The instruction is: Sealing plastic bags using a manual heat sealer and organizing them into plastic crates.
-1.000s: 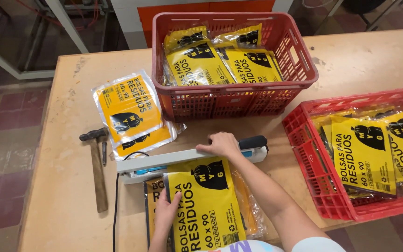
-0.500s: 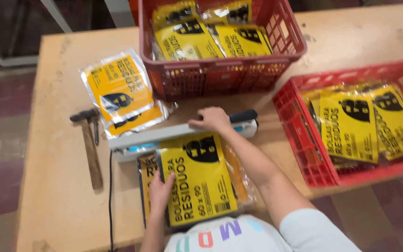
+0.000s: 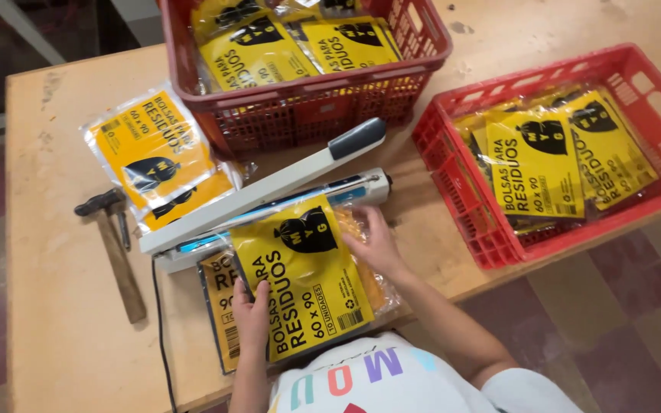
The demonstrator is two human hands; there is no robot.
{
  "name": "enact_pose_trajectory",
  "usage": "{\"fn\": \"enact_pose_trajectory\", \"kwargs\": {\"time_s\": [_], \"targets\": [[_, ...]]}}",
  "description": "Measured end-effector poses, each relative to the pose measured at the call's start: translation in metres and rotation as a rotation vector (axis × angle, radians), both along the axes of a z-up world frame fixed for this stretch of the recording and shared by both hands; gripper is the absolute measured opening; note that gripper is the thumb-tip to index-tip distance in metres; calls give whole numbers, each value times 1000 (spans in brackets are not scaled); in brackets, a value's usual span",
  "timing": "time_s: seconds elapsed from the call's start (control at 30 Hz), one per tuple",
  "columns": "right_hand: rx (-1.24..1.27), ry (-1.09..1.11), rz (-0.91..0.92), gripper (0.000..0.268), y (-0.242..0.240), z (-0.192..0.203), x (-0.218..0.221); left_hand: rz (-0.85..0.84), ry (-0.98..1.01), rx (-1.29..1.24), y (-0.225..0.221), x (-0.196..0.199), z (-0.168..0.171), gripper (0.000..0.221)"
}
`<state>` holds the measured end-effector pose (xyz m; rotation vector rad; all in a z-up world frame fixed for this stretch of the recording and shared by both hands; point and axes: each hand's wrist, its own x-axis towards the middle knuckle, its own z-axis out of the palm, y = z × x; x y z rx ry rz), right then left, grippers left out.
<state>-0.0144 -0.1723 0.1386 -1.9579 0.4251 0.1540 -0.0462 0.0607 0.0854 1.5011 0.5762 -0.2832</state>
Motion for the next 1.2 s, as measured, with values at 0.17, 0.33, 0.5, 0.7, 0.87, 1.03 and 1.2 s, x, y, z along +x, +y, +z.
{"fn": "enact_pose_trajectory", "kwargs": {"time_s": [0.17,0.33,0.5,0.7,0.87,1.03,1.2], "targets": [[362,310,-32,75,-28,-62,-52,-70,-228,-74,-21,-14,-21,32],[655,-97,-232,36,-72,-82,-75,-161,-420,-64,-42,-12,-26,38],[-284,-688,-48,15,-178,25,-83,-337,-601,-86,-66,-4,2,8],[-199,-302,-691,31,-316,133,-49,-322,-493,-21,-77,9,-7,8],[-782,-106,-509,45,-327,153,8,-246,-463,35,-67,15,-36,9],[-635,-463,-109,37,-293,91,109,-121,-314,120,-66,13,-50,7],[-410,-568,260,40,-201,42,258,-6,-102,188,-66,15,-62,12]]}}
